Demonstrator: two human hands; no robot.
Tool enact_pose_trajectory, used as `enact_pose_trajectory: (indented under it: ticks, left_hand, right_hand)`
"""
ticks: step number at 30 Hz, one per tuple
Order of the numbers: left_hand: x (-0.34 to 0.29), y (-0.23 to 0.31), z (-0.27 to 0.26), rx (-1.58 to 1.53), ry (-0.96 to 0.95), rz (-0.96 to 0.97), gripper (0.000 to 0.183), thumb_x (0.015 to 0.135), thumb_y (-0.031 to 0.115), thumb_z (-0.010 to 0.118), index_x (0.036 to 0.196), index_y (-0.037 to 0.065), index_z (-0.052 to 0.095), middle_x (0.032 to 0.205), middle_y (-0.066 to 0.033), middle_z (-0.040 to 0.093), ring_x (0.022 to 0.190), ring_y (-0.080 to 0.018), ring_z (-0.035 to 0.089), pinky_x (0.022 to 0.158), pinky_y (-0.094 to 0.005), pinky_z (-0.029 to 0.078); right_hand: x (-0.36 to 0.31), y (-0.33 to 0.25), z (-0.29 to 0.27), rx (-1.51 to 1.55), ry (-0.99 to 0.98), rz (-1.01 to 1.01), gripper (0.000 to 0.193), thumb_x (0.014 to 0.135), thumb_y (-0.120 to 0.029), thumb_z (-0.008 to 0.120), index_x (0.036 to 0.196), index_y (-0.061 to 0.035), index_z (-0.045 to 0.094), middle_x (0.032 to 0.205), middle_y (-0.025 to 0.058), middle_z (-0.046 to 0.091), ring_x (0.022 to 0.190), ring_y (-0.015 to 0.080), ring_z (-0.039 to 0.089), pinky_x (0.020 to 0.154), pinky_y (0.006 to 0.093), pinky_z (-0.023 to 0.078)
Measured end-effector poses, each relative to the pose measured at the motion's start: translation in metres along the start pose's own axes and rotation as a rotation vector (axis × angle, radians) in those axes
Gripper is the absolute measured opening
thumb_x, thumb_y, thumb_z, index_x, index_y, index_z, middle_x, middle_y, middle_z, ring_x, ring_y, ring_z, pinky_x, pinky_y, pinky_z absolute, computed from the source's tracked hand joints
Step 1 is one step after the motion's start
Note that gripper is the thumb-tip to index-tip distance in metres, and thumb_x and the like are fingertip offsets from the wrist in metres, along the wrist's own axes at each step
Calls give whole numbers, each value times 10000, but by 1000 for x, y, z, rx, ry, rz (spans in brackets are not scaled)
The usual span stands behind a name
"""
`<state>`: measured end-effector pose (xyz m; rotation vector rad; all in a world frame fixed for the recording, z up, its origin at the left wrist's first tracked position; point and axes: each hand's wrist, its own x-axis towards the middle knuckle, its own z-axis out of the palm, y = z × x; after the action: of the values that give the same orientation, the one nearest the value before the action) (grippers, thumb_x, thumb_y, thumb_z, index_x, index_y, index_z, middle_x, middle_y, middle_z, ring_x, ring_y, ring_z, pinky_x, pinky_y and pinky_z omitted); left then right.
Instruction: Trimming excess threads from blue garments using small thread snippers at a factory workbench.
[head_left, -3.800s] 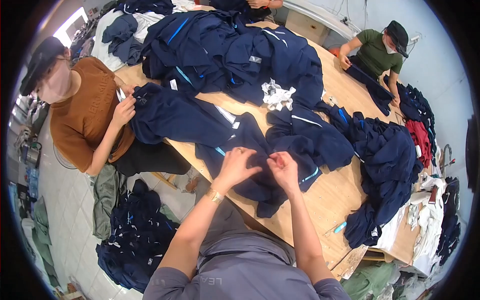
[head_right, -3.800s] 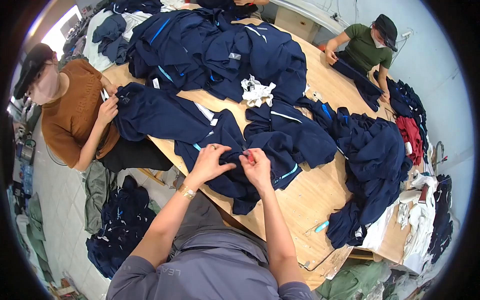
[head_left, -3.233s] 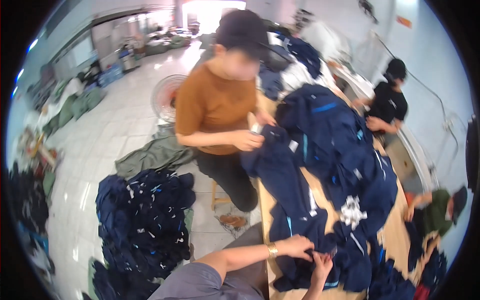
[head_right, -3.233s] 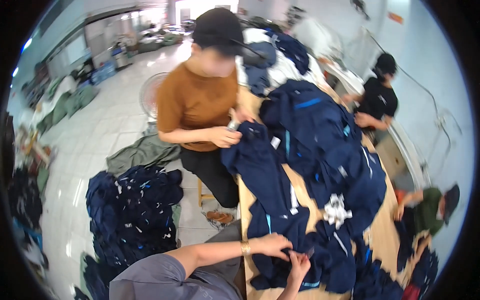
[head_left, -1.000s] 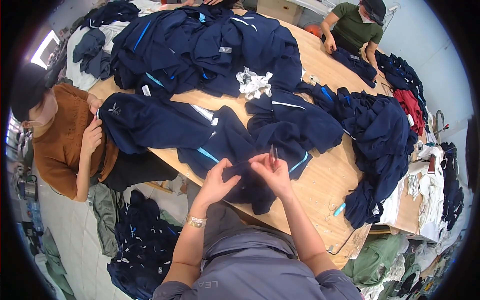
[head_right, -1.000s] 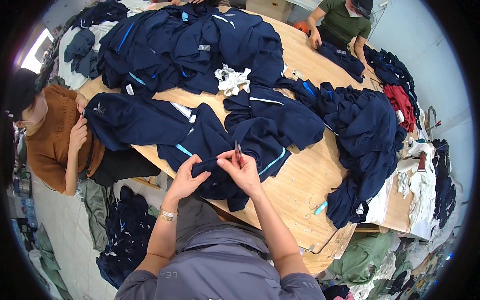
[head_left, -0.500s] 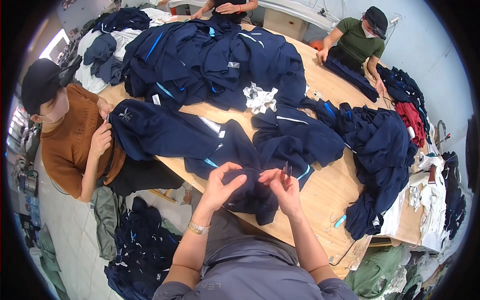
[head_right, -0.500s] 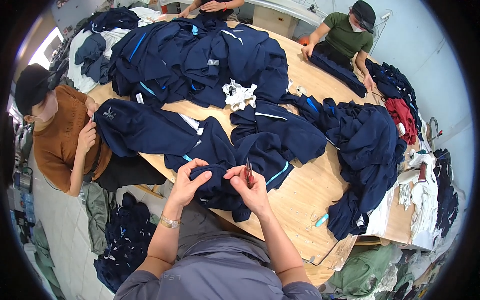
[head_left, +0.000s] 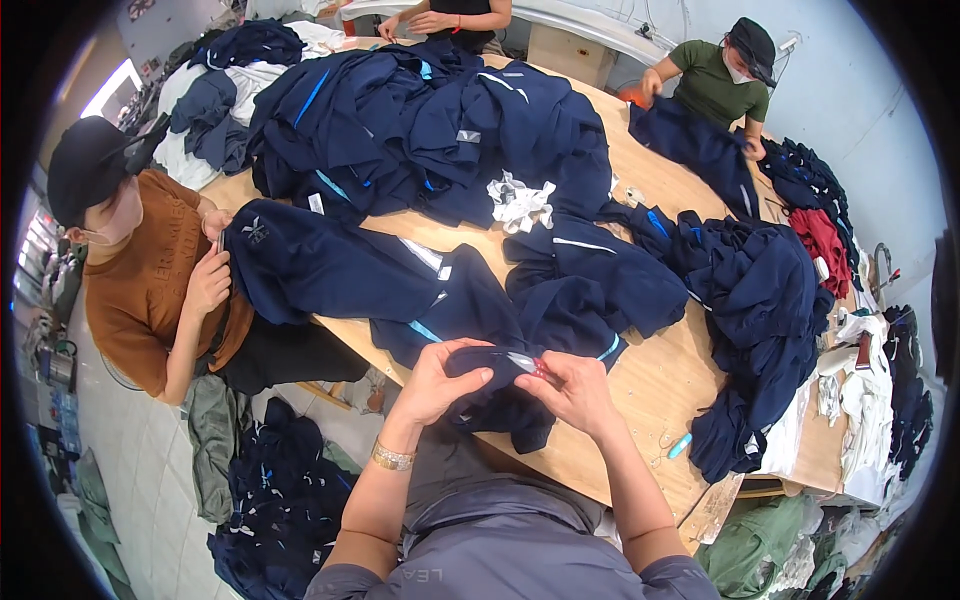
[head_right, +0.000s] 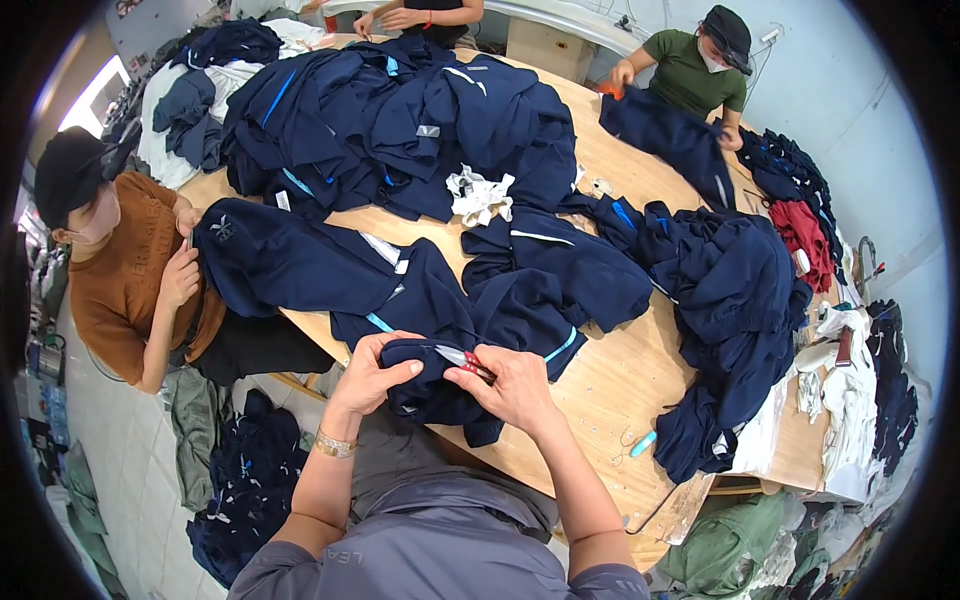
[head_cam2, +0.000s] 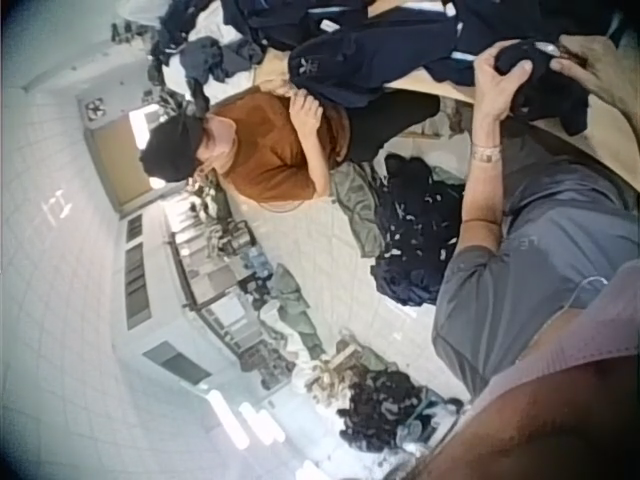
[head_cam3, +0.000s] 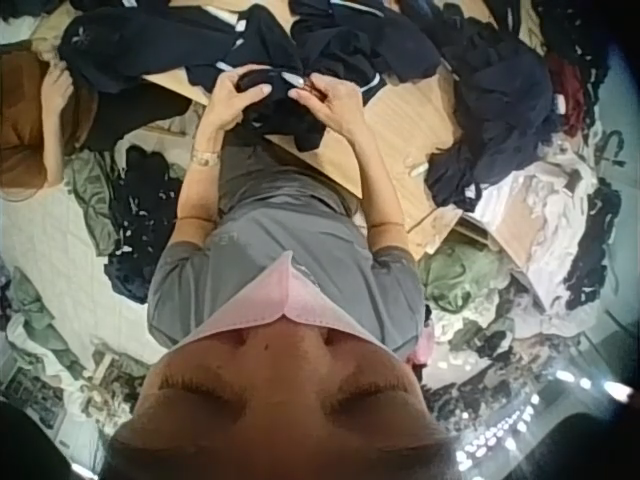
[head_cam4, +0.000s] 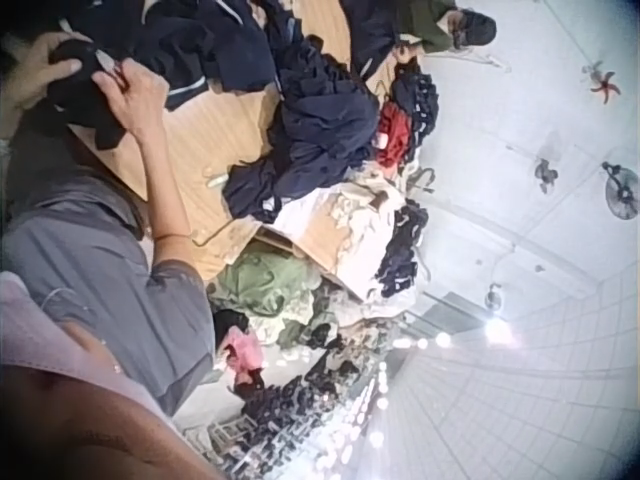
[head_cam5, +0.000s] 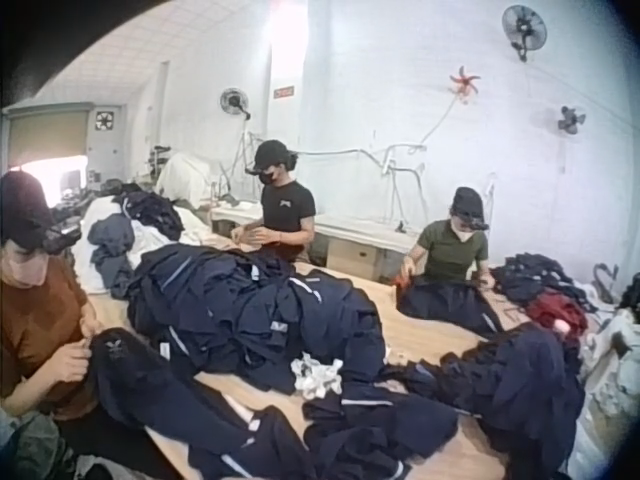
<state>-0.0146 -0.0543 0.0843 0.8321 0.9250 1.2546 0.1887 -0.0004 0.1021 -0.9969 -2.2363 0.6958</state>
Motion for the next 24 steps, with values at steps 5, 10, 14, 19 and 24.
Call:
enact_pose_trajectory:
  ticks: [5, 10, 14, 19, 24]
  left_hand:
    - [-1, 4, 2, 80, 7, -9, 282, 772, 13, 677, 1037, -46, 601, 905, -35, 630, 751, -51, 573, 686, -178, 486]
    - [0, 11, 7, 174, -14, -10, 251, 771, 11, 664, 1013, -35, 618, 876, -23, 629, 744, -38, 561, 652, -172, 475]
    - [-2, 16, 12, 302, -1, -11, 232, 765, 12, 654, 991, -31, 631, 843, -14, 629, 726, -32, 552, 630, -171, 464]
    - [-1, 22, 13, 360, -13, -23, 234, 762, 20, 657, 988, -37, 631, 825, -11, 629, 698, -36, 551, 621, -181, 464]
    - [-1, 23, 13, 447, -34, 6, 233, 759, 34, 655, 980, -38, 634, 816, -12, 629, 696, -36, 547, 618, -188, 463]
  right_hand:
    - [4, 2, -3, -77, -46, -69, 478, 766, -454, 662, 569, -62, 471, 501, 86, 461, 448, 265, 480, 421, 334, 347]
    - [9, 0, -7, -93, -67, -90, 494, 765, -472, 653, 562, -62, 468, 511, 80, 475, 457, 266, 495, 424, 331, 352]
    - [10, 1, -9, -114, -99, -100, 493, 772, -474, 644, 560, -64, 470, 516, 74, 483, 464, 266, 506, 423, 329, 354]
    - [11, 1, -12, -84, -96, -89, 470, 746, -430, 678, 558, -58, 460, 506, 91, 440, 462, 284, 461, 446, 349, 340]
    - [15, 1, -15, -158, -125, -173, 445, 739, -431, 679, 575, -69, 476, 531, 80, 486, 483, 279, 504, 454, 349, 361]
